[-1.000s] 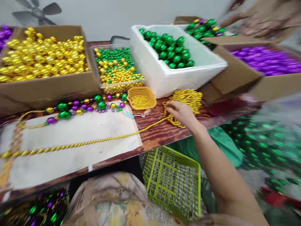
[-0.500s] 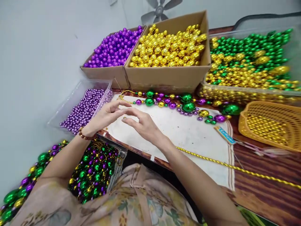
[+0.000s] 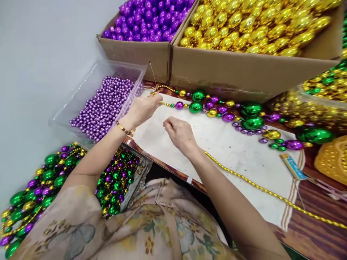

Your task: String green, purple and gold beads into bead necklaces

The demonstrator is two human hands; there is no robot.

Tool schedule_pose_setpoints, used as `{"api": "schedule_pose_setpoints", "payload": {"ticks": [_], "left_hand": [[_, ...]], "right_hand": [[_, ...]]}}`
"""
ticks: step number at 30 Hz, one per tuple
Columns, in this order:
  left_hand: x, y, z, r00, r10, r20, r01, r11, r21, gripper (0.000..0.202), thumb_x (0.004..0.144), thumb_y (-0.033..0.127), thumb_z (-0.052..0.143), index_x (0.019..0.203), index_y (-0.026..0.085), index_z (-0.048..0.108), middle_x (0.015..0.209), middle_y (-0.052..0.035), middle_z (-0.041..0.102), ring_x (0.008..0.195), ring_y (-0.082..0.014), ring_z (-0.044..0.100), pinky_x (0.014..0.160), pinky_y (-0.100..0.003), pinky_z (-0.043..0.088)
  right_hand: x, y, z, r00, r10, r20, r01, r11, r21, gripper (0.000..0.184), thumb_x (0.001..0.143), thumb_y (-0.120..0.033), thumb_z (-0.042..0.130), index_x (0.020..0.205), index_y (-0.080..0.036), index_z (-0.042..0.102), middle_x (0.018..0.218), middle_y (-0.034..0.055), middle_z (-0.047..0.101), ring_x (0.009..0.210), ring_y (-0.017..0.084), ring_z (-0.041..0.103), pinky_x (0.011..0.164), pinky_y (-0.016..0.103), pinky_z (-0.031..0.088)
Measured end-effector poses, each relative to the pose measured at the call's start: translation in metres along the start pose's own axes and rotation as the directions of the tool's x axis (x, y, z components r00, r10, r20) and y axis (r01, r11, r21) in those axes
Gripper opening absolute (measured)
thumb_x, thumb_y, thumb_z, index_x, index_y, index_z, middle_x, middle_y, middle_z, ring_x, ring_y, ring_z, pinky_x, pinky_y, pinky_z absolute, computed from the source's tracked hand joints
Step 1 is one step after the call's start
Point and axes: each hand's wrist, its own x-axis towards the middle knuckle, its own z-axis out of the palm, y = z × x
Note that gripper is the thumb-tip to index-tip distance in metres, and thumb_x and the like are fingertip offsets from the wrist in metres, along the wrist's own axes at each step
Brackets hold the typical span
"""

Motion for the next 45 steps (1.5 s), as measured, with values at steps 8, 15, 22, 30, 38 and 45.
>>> {"api": "schedule_pose_setpoints", "payload": {"ticks": [8, 15, 22, 30, 38, 45], "left_hand": [[-0.07, 0.044, 0.04, 0.994, -0.007, 0.105, 0.043, 0.936, -0.35, 0.025, 0.105, 0.028, 0.036, 0.113, 0.018, 0.057, 0.116, -0.011, 0.065, 0.116, -0.0201, 0.06, 0.101, -0.037, 0.049], [-0.096, 0.064, 0.064, 0.896, -0.215, 0.388, 0.393, 0.789, -0.471, 0.029, 0.105, 0.042, 0.032, 0.09, 0.021, 0.047, 0.073, 0.0013, 0.053, 0.066, -0.014, 0.052, 0.065, -0.03, 0.041], [-0.102, 0.054, 0.057, 0.885, -0.233, 0.402, 0.459, 0.572, -0.68, 0.036, 0.1, 0.049, 0.046, 0.079, 0.02, 0.046, 0.068, 0.0037, 0.042, 0.062, -0.0105, 0.039, 0.059, -0.026, 0.033], [-0.11, 0.043, 0.049, 0.758, -0.074, 0.648, 0.6, 0.47, -0.648, 0.029, 0.088, 0.041, 0.066, 0.076, 0.018, 0.053, 0.062, 0.0056, 0.04, 0.055, -0.0076, 0.032, 0.05, -0.023, 0.024], [-0.126, 0.015, 0.018, 0.789, -0.207, 0.579, 0.597, 0.481, -0.641, 0.029, 0.083, 0.035, 0.069, 0.066, 0.017, 0.054, 0.058, 0.0042, 0.044, 0.052, -0.0068, 0.034, 0.048, -0.021, 0.027], [-0.159, -0.01, 0.015, 0.759, -0.343, 0.553, 0.65, 0.435, -0.623, 0.027, 0.081, 0.034, 0.072, 0.067, 0.017, 0.056, 0.059, 0.0038, 0.046, 0.051, -0.0065, 0.035, 0.047, -0.02, 0.029]], "right_hand": [[-0.03, 0.038, 0.05, 0.982, 0.086, 0.17, -0.077, 0.995, -0.062, 0.023, 0.099, -0.024, 0.042, 0.09, -0.022, 0.063, 0.093, 0.0079, 0.076, 0.084, 0.024, 0.07, 0.07, 0.031, 0.043], [-0.043, 0.032, 0.063, 0.982, 0.138, 0.126, -0.148, 0.987, 0.07, 0.016, 0.097, -0.027, 0.044, 0.105, -0.022, 0.057, 0.09, 0.0076, 0.074, 0.078, 0.024, 0.069, 0.069, 0.033, 0.044], [-0.053, 0.028, 0.061, 0.975, 0.171, 0.139, -0.166, 0.985, -0.047, 0.024, 0.095, -0.035, 0.055, 0.116, -0.023, 0.056, 0.095, 0.0044, 0.077, 0.078, 0.024, 0.071, 0.062, 0.03, 0.039], [-0.066, 0.037, 0.052, 0.976, 0.129, 0.178, -0.097, 0.979, -0.179, 0.02, 0.099, -0.039, 0.057, 0.101, -0.022, 0.067, 0.095, 0.0026, 0.078, 0.078, 0.018, 0.07, 0.06, 0.027, 0.031], [-0.135, 0.073, -0.021, 0.929, 0.248, 0.275, -0.068, 0.844, -0.533, 0.019, 0.096, -0.029, 0.058, 0.11, -0.021, 0.068, 0.09, 0.0051, 0.079, 0.074, 0.022, 0.071, 0.057, 0.029, 0.032], [-0.213, 0.08, -0.028, 0.975, 0.134, 0.175, -0.064, 0.933, -0.355, 0.026, 0.105, -0.031, 0.044, 0.112, -0.02, 0.066, 0.094, 0.004, 0.077, 0.077, 0.017, 0.073, 0.062, 0.026, 0.046]]}}
